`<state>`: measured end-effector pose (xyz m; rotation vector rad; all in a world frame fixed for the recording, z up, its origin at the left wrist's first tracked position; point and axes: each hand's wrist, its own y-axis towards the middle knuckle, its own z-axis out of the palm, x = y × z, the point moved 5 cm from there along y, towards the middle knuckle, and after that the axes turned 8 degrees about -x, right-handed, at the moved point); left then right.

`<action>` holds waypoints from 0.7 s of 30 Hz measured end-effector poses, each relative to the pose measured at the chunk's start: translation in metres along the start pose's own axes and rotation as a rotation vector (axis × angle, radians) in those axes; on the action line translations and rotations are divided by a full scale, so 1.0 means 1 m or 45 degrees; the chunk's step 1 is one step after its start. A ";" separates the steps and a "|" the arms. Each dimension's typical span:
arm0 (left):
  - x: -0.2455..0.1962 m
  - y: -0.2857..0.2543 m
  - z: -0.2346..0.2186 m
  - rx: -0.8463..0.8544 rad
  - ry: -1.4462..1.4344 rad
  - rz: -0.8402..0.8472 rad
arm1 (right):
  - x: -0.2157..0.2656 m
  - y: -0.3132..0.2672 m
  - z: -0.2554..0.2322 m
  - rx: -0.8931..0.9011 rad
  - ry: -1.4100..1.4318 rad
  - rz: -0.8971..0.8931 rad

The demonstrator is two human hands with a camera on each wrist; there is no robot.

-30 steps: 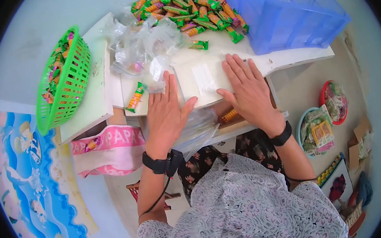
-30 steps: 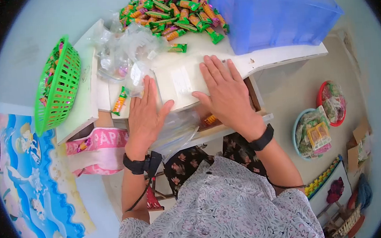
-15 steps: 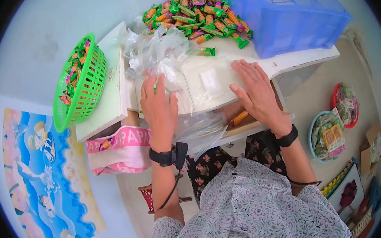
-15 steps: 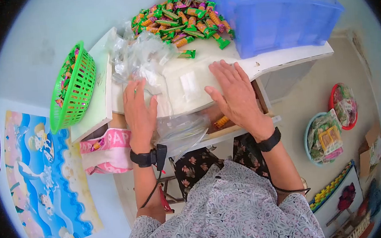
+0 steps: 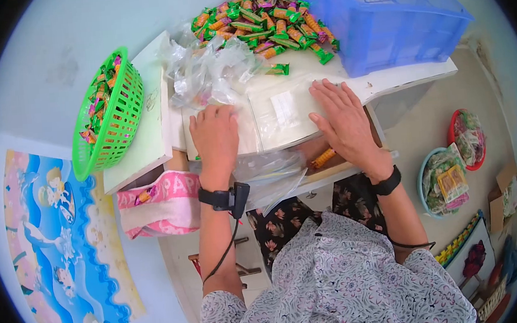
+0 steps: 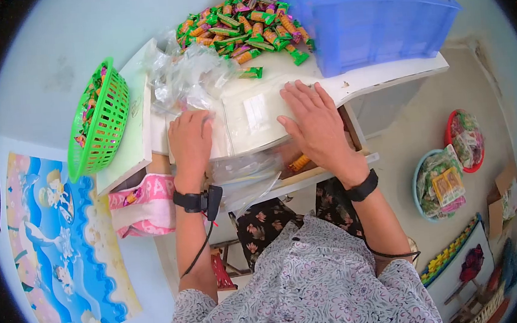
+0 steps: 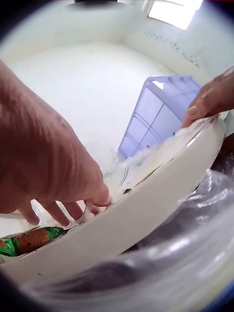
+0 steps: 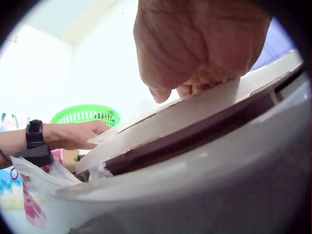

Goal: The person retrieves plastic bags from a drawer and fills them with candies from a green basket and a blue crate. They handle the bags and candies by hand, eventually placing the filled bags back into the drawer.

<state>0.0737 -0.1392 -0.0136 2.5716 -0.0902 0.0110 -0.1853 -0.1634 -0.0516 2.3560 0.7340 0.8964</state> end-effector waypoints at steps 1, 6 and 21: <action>0.009 0.001 0.008 -0.026 0.008 -0.004 | 0.000 0.000 0.000 0.002 0.012 0.004; 0.029 0.010 -0.026 -0.344 -0.357 -0.292 | -0.001 0.002 -0.006 -0.005 0.066 0.006; -0.049 -0.054 -0.056 0.092 -2.155 -0.807 | 0.069 0.018 -0.032 0.200 1.610 0.547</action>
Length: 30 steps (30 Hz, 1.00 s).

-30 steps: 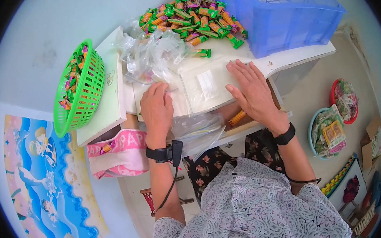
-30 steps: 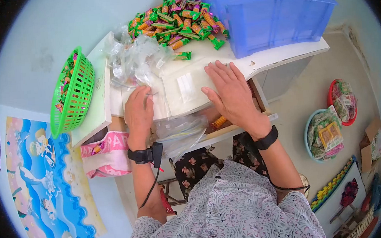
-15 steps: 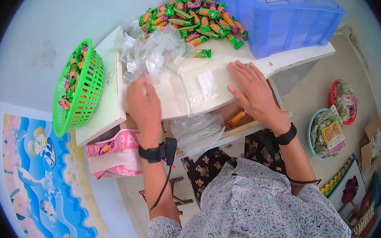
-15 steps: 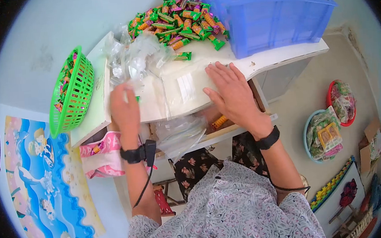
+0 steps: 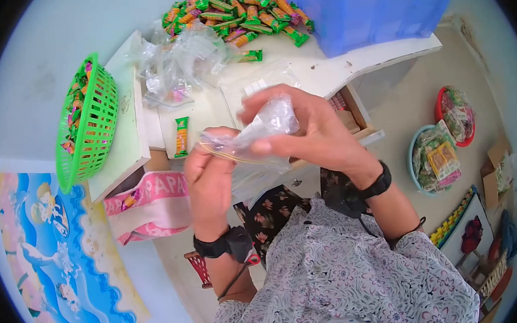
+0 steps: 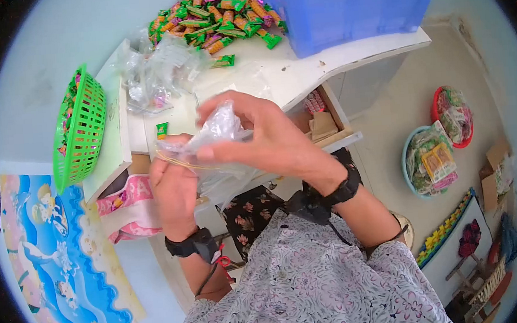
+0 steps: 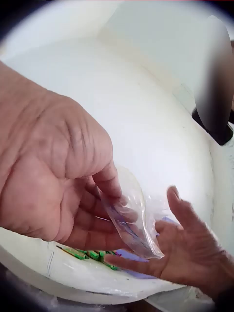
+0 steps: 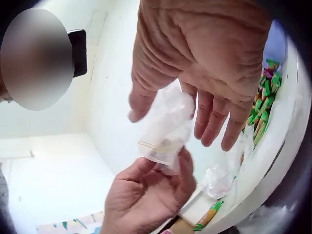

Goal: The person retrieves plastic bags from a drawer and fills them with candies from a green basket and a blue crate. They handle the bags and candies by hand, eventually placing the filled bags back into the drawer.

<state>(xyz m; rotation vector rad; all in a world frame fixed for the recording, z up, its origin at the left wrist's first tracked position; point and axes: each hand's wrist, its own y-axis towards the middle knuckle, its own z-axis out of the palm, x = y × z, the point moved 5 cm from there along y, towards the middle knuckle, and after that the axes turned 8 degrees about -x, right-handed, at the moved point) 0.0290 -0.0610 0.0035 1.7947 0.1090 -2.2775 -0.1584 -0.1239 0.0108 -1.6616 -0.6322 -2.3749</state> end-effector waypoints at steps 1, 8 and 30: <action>0.002 -0.001 0.005 0.009 -0.026 -0.014 | -0.005 -0.001 -0.005 -0.113 -0.015 0.040; 0.017 -0.001 0.046 -0.286 -0.132 -0.147 | -0.028 -0.010 -0.007 -0.539 -0.139 -0.085; 0.036 -0.012 0.006 -0.534 -0.171 0.069 | -0.030 -0.014 -0.069 -0.551 0.180 0.106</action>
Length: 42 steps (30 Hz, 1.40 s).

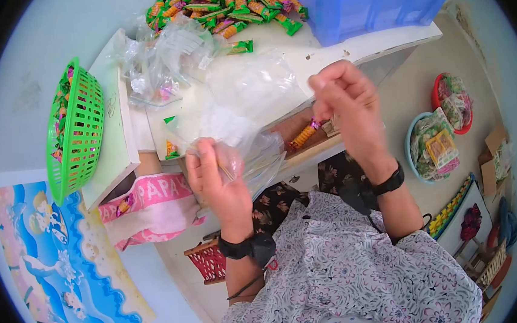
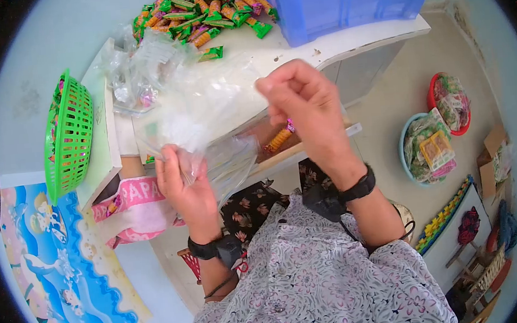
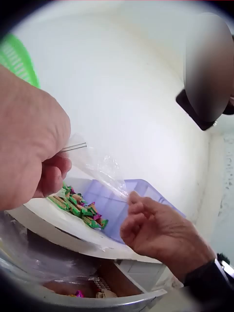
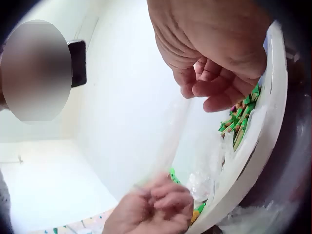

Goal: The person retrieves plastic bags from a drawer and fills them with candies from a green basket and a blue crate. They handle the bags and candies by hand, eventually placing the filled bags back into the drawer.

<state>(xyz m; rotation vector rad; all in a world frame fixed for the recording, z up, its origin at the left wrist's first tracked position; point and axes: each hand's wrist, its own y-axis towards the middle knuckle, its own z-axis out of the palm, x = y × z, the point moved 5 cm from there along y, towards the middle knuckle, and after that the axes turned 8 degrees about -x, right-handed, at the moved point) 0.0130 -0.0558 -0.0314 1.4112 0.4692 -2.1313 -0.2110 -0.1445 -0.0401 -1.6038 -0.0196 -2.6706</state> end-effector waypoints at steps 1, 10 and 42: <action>-0.001 0.003 -0.002 0.045 -0.068 -0.016 | 0.001 0.004 -0.006 -0.010 0.017 -0.042; 0.002 -0.016 0.020 0.407 0.116 0.030 | 0.005 -0.004 0.019 0.047 -0.184 0.086; -0.002 -0.004 0.004 -0.013 0.551 0.436 | 0.004 -0.016 0.019 -0.036 -0.405 -0.152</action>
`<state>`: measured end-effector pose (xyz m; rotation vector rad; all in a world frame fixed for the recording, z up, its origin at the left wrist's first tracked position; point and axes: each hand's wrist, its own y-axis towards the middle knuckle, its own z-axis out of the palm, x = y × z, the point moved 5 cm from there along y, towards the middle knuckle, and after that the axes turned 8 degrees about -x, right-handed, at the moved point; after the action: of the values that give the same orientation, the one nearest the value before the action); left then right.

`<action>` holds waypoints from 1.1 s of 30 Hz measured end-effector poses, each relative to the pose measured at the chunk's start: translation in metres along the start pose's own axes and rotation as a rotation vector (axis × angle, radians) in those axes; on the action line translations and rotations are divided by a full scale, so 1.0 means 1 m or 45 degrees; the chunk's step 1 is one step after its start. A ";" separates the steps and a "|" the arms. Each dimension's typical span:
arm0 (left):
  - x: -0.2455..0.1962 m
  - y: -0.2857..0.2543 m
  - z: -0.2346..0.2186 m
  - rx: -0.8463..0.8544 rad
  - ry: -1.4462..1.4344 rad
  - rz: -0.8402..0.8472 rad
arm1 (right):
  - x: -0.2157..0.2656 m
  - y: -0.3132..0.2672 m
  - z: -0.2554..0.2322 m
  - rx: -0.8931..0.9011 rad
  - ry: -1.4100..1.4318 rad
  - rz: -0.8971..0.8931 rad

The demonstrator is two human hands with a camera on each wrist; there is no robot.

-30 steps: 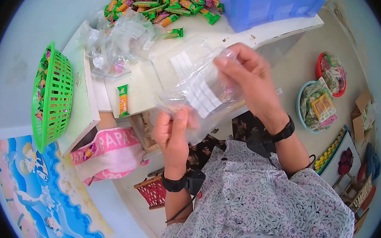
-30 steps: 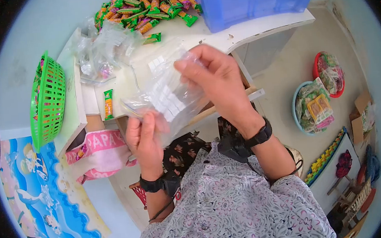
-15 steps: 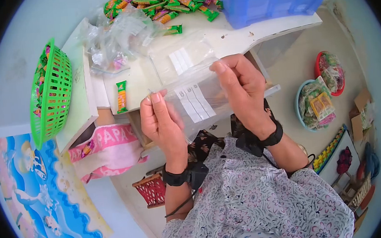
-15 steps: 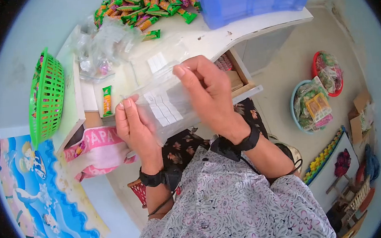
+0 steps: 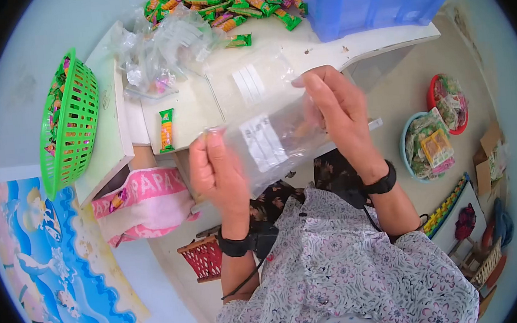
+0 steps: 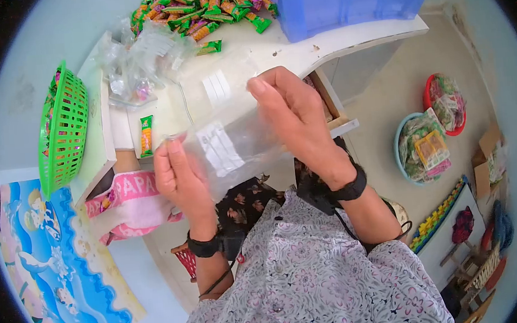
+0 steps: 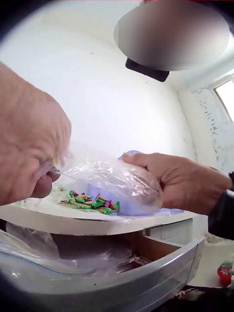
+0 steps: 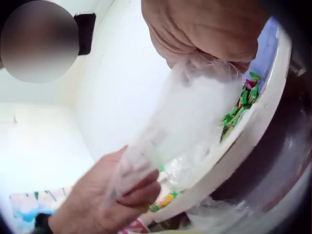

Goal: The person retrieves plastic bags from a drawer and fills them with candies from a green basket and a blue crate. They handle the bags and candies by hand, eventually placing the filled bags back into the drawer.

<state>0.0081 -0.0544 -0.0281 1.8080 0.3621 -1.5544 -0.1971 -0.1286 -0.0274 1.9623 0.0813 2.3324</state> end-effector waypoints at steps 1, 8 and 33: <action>0.006 0.003 -0.005 -0.028 -0.056 -0.123 | -0.002 0.001 -0.001 0.045 0.023 0.007; -0.003 0.048 0.014 0.055 0.194 0.017 | -0.007 0.015 -0.003 0.049 -0.015 0.008; 0.026 0.033 0.108 0.747 1.146 0.931 | -0.010 0.070 0.010 -0.062 -0.857 -0.633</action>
<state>-0.0455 -0.1561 -0.0439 2.6150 -0.3875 -0.2819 -0.1883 -0.1997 -0.0286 2.2572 0.3984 1.2996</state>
